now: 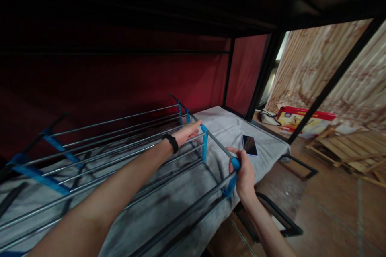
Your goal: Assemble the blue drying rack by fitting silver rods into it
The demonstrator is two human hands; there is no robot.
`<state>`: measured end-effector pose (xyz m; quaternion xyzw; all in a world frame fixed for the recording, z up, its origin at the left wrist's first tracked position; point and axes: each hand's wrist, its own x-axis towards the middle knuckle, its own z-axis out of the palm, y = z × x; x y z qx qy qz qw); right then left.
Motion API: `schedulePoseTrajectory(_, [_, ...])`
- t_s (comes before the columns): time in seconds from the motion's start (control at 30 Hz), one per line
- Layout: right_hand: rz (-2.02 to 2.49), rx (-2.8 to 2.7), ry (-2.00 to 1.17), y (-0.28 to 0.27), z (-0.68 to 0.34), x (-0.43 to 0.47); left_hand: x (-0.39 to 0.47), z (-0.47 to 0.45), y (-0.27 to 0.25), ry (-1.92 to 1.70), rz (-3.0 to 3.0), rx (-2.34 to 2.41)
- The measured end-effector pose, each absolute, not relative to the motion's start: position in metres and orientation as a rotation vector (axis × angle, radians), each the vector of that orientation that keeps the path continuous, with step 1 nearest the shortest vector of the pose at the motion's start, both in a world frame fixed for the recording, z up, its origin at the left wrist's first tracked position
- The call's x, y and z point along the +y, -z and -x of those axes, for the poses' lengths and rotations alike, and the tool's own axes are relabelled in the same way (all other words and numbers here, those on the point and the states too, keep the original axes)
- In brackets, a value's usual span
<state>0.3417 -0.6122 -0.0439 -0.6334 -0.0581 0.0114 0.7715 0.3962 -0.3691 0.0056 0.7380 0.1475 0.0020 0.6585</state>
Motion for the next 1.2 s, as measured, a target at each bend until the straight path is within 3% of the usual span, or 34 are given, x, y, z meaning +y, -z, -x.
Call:
schedulePoseTrajectory(0.37, [1.415, -0.007, 0.095, 0.041, -0.330, -0.598, -0.370, -0.419, 0.024, 0.009, -1.645, 0.355])
schedulePoseTrajectory(0.63, [1.421, 0.033, 0.180, 0.039, -0.330, -0.595, -0.384, -0.420, 0.016, -0.048, -1.633, 0.434])
schedulePoseTrajectory(0.87, [1.304, -0.093, -0.056, 0.041, -0.333, -0.605, -0.389, -0.407, -0.001, -0.103, -1.852, 0.384])
schedulePoseTrajectory(1.07, [1.140, -0.159, -0.237, 0.051, -0.348, -0.632, -0.387, -0.336, -0.006, -0.610, -2.374, -0.084])
schedulePoseTrajectory(1.2, [1.268, -0.104, -0.328, 0.091, -0.386, -0.638, -0.390, -0.265, 0.036, -0.318, -2.665, -0.382])
